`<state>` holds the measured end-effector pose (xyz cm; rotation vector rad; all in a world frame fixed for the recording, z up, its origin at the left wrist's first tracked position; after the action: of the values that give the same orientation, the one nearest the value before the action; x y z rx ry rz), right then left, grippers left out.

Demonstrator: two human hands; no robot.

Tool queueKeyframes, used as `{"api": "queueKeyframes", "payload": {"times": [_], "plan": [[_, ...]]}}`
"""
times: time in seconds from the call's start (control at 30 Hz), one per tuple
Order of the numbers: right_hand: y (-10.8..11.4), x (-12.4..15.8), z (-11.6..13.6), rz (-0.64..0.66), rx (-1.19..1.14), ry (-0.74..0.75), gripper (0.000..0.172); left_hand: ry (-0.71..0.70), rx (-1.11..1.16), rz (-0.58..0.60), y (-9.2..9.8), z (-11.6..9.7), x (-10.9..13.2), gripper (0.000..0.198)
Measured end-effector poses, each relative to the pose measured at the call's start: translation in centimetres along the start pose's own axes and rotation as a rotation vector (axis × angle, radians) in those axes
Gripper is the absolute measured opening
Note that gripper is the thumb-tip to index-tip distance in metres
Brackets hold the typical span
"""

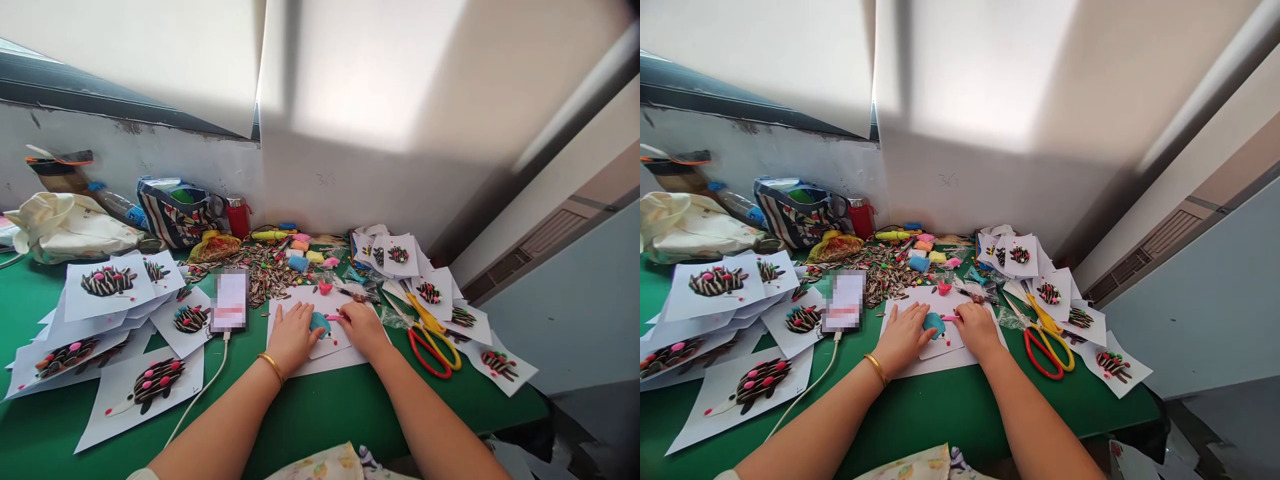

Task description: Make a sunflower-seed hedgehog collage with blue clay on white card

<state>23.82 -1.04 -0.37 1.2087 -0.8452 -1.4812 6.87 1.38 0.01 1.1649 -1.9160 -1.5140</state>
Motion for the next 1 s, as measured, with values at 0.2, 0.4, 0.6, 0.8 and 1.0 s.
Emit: {"api": "queueKeyframes", "payload": {"times": [0.2,0.4,0.6,0.8,1.0], "plan": [[0.5,0.0,-0.6,-0.004,0.115,0.020,0.012,0.000,-0.005,0.005,0.0,0.0,0.0,0.053],[0.4,0.0,-1.3,-0.002,0.147,0.009,0.016,0.001,-0.018,0.024,0.2,0.0,0.0,0.053],[1.0,0.0,-3.2,-0.124,0.086,-0.146,0.020,-0.006,-0.022,0.029,0.1,-0.1,-0.1,0.053],[1.2,0.4,-0.6,-0.185,-0.047,0.103,0.040,-0.007,-0.034,0.016,0.1,-0.1,-0.1,0.053],[0.3,0.6,1.1,-0.145,-0.100,0.246,0.045,-0.004,-0.048,0.015,0.1,-0.1,-0.1,0.053]]}}
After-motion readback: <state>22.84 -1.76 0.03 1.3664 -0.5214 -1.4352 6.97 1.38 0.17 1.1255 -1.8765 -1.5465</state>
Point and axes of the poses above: each hand's wrist, its own x-axis away from the middle knuckle, its own y-axis out of the back of the hand, z = x × y, the point moved 6 cm from there along -x, towards the middle knuckle, and after that the axes turned 3 degrees about -z, right-handed, at the moved point
